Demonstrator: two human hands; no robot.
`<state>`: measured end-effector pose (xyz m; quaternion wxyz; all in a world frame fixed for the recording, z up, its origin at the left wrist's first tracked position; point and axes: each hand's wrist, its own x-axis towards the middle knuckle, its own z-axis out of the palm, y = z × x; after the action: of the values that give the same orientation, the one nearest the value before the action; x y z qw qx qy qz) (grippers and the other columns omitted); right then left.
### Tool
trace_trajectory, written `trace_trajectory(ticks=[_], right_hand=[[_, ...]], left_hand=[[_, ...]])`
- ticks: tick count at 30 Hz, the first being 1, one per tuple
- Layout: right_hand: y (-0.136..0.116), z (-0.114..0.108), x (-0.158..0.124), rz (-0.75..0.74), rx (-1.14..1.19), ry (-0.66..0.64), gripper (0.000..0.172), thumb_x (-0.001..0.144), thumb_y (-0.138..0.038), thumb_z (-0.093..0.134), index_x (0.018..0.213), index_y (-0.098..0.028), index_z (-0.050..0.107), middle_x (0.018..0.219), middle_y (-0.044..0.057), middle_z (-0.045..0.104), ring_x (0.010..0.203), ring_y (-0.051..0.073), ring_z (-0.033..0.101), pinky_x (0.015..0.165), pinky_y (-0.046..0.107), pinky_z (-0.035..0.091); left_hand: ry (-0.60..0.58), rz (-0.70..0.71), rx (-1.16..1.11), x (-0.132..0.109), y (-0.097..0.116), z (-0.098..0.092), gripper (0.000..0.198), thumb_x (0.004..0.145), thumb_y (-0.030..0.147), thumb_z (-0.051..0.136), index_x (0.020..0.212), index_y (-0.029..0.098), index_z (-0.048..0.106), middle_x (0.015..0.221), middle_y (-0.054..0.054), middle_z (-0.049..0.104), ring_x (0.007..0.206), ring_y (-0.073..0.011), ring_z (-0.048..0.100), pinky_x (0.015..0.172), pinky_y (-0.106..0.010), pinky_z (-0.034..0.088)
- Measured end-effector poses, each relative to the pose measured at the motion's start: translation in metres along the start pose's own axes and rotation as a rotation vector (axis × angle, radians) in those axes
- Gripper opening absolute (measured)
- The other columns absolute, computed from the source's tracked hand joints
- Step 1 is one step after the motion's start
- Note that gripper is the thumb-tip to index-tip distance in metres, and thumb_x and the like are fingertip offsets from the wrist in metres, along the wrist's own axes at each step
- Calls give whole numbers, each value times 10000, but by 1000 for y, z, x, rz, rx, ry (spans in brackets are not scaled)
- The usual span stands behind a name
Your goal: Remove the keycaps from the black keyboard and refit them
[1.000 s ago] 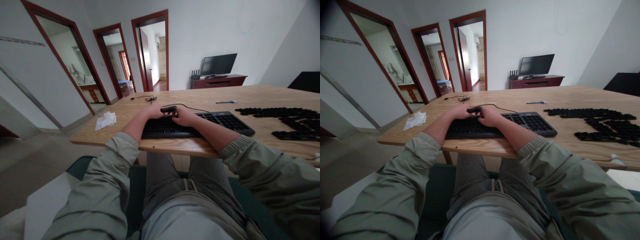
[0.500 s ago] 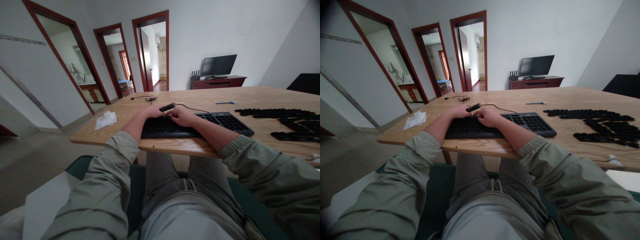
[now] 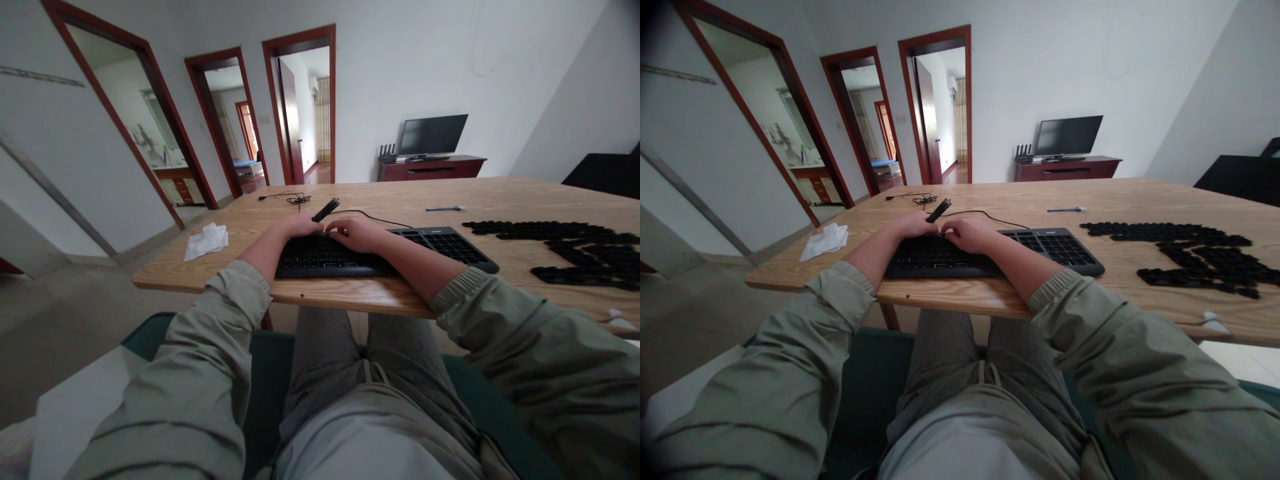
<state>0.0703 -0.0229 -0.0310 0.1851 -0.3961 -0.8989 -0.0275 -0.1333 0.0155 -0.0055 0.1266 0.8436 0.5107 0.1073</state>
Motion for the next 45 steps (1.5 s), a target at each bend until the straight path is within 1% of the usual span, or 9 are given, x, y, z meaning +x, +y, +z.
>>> trace_trajectory(ticks=[3,6,15,19,25,28,32,38,45], right_hand=[[-3,-3,5,-47,-27,-9,311,895,-266,519,1145,-215,697,975,72,722,831,199,618,742,289,413],[-4,-3,8,-111,-18,-16,329,861,-222,530,1136,-224,713,1026,72,713,884,199,618,783,286,417],[2,7,7,-41,58,11,306,900,-295,545,1121,-227,745,1029,72,700,904,197,622,823,289,431],[2,7,8,-44,77,29,295,907,-292,544,1108,-212,745,1040,74,706,930,203,627,848,294,433],[2,8,8,-66,79,33,290,903,-259,540,1101,-196,742,1049,78,712,936,202,626,852,294,438],[4,9,9,-81,77,38,293,907,-262,533,1102,-191,741,1048,82,713,947,208,625,855,300,438],[6,11,8,-87,107,57,288,910,-255,531,1088,-180,744,1030,86,717,931,200,630,857,297,445],[6,11,7,-97,101,69,282,914,-253,526,1082,-184,742,1027,78,720,935,200,637,860,299,458],[10,13,8,-109,97,56,275,864,-212,550,1067,-197,735,1047,67,717,953,214,638,870,314,465]], left_hand=[[-21,-24,-32,3,-5,1,208,722,378,559,725,180,622,741,-38,659,680,-181,579,586,-277,419],[-18,-18,-71,1,-5,1,229,746,409,562,686,189,590,719,-35,653,659,-171,563,563,-274,407],[18,-86,-178,-5,2,2,161,704,336,549,626,195,550,675,-46,615,670,-190,549,612,-331,435],[44,-86,-230,-7,5,2,182,695,323,557,581,195,495,636,-41,579,631,-170,516,581,-323,423],[82,-96,-221,-15,11,2,148,721,322,553,650,192,552,571,-39,552,636,-178,522,557,-304,427],[74,-92,-279,-16,12,2,143,730,307,540,646,193,522,573,-31,537,632,-170,512,578,-302,433],[51,-44,-339,-15,11,4,200,739,281,519,580,197,430,569,-6,472,584,-135,439,586,-296,393],[87,-17,-458,-11,3,9,218,713,293,539,549,188,441,545,12,427,541,-118,374,551,-289,300],[105,-15,-548,-5,-3,14,202,678,269,582,538,183,463,532,13,444,523,-117,372,531,-287,271]])
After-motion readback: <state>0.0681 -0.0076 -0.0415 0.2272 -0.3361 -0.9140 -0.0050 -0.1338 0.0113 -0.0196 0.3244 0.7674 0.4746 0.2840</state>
